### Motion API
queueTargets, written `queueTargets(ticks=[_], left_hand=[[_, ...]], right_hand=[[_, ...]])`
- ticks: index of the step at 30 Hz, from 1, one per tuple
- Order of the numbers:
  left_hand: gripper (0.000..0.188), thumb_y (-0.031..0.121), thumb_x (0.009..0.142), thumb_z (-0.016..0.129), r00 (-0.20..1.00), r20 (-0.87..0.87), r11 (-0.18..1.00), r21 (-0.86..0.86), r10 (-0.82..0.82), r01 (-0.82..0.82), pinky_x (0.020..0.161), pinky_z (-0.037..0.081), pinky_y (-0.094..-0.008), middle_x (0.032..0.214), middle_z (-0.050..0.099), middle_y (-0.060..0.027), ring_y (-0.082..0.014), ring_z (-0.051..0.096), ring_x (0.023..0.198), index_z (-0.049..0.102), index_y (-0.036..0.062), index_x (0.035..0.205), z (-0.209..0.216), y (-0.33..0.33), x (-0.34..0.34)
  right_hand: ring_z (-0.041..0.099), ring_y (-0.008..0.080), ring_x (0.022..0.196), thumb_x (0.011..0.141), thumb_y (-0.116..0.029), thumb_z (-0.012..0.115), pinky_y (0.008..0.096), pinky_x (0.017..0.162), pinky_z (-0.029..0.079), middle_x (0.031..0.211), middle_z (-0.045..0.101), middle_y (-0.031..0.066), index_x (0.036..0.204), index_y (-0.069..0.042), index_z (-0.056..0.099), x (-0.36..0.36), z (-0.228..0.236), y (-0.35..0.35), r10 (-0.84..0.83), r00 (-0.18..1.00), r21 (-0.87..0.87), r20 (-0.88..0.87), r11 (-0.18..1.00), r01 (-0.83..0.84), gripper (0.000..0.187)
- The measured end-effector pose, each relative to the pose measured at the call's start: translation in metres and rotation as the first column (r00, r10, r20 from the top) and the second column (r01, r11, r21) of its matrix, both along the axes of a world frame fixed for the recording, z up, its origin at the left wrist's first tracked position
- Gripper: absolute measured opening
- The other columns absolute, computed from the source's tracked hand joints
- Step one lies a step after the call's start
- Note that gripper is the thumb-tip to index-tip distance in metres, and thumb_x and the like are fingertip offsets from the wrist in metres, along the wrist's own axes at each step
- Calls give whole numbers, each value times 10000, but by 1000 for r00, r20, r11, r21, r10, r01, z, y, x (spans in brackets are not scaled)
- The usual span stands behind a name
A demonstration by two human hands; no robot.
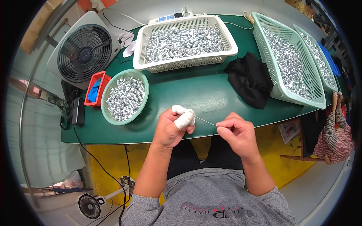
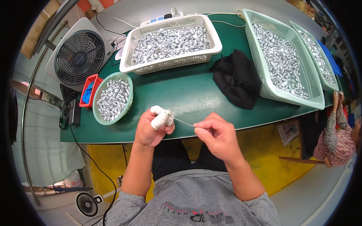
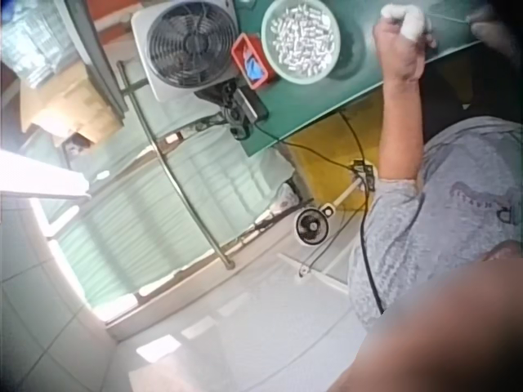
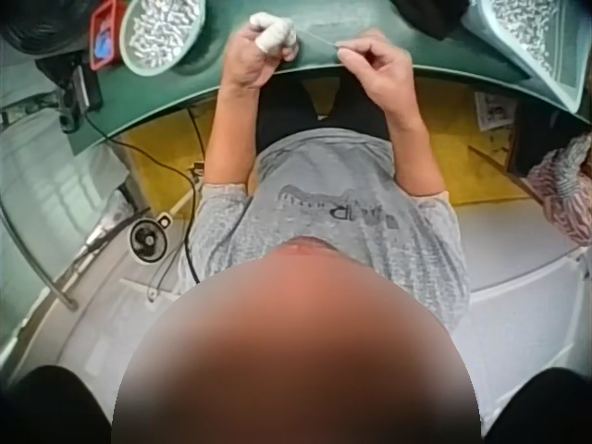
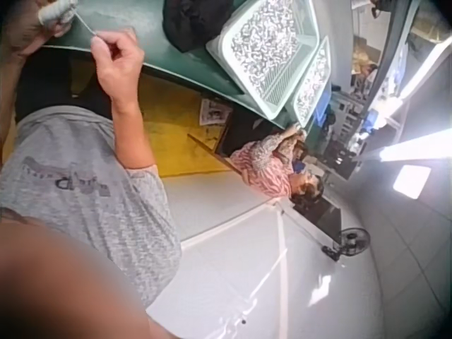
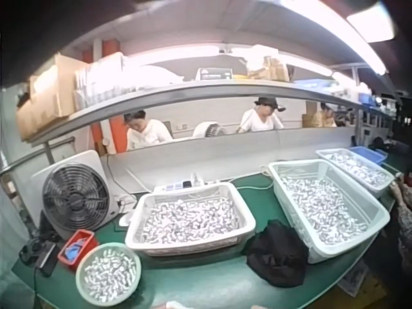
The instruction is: Manually picking small metal components from a tray and using a needle-like tool to clean or probe them before placing them in a finished goods tray.
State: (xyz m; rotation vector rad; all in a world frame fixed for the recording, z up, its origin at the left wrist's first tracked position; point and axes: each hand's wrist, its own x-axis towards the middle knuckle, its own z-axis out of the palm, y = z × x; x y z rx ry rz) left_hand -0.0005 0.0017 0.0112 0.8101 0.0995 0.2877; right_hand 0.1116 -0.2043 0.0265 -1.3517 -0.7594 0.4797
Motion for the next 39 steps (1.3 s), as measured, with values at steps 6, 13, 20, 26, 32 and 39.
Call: queueTargets(ticks=[6,13,20,26,32,39], left_hand=[[106,69,961,650,983,-175,998,-3,-59,59,624,441,-312,872,633,-89,-149,546,691,686,33,1054,3,5,6],[150,63,962,644,995,-101,990,139,25,-11,664,444,-312,898,616,-68,-149,544,732,680,50,1108,4,-8,5],[196,63,984,603,984,-8,984,-30,175,-175,734,439,-322,989,604,-59,-156,519,798,650,59,1174,-4,-8,6],[174,147,1034,538,979,23,966,-167,204,-198,731,428,-324,973,591,-61,-166,506,790,640,70,1152,-2,-5,5],[295,272,1082,457,996,41,970,-236,73,-62,696,424,-331,951,606,-69,-170,512,756,637,45,1135,-5,1,2],[366,314,1093,423,996,-46,977,-196,77,-85,660,432,-340,877,626,-76,-175,517,714,638,23,1152,1,-2,3]], right_hand=[[504,71,663,883,43,701,236,527,392,835,566,21,978,24,727,-4,-1,7,-218,679,50,701,965,258,100],[499,64,651,884,41,711,248,506,391,836,564,22,980,31,725,-1,8,-4,32,962,-63,-270,997,-50,98],[486,52,670,891,52,689,200,576,382,845,559,15,968,34,724,-8,4,-8,-94,995,-31,24,995,95,86],[485,38,670,883,44,705,183,580,368,847,555,8,959,23,728,-11,3,-10,-151,987,-62,55,986,154,82],[487,43,672,876,69,697,189,586,377,842,550,16,963,29,723,-16,11,0,-117,988,-73,102,990,125,100],[488,44,670,872,64,703,191,580,377,847,554,22,967,32,722,-16,12,4,-90,988,-74,122,992,99,102]])
